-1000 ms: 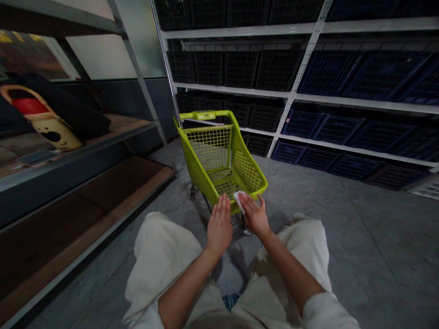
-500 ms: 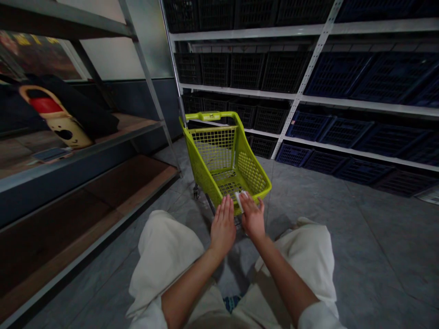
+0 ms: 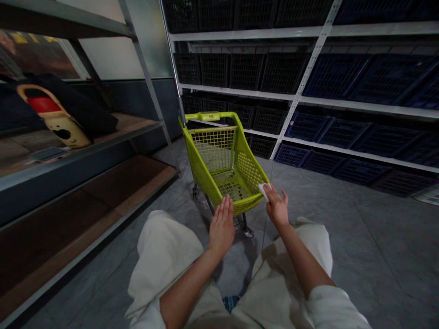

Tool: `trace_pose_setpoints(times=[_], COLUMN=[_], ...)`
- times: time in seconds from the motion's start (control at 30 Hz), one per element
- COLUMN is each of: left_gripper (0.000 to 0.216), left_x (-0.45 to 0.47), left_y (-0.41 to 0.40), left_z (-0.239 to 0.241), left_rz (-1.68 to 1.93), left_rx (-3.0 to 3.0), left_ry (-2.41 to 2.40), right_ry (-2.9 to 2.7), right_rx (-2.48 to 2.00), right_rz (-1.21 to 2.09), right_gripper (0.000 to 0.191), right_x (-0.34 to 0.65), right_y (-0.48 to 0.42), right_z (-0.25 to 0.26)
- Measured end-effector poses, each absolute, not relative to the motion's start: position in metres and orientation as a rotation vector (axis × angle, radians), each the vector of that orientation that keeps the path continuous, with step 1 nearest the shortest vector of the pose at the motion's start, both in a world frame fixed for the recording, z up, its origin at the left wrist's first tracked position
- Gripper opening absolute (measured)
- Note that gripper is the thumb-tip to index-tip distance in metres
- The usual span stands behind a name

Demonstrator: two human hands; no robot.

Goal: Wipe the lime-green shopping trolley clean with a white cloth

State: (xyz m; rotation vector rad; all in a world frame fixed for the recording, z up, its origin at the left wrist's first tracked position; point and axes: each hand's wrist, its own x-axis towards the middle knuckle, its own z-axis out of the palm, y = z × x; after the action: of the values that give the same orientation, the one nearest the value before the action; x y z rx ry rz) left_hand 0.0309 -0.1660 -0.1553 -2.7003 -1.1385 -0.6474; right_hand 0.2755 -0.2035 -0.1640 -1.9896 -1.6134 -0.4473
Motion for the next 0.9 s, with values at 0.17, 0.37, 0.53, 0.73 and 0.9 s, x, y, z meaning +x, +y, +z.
trace_pose_setpoints(times=[0.17,0.37,0.53,0.73,0.9], left_gripper=[0.077,0.082,0.084,0.083,0.084], left_x=[0.033,0.032,0.029,0.029,0.033], left_y=[-0.167,-0.164,-0.163,-0.164,-0.167], left_z=[-0.156,-0.157,-0.156,-0.155,-0.156], left_rz=[-0.651,-0.675,-0.660,-0.635,-0.673], left_rx=[-2.697,-2.687,-2.692,-2.702,-2.706], left_ry=[-1.168,-1.155,-1.138,-1.129,-1.146], right_ry=[-1.445,-1.687,-1.855,-1.642,-1.433], right_rx=[-2.046,-1.835,-1.774,-1.959,-2.039], right_rz=[-0.442,-0.264,-0.263,-0.372,-0.365], right_gripper=[0.065,0.067,0.070,0.073,0.067], right_x=[0.236,0.156,0.179,0.266,0.257], right_y=[-0.195,-0.190,-0.194,-0.202,-0.200], right_z=[-0.164,-0.156,-0.153,-0.165,-0.166])
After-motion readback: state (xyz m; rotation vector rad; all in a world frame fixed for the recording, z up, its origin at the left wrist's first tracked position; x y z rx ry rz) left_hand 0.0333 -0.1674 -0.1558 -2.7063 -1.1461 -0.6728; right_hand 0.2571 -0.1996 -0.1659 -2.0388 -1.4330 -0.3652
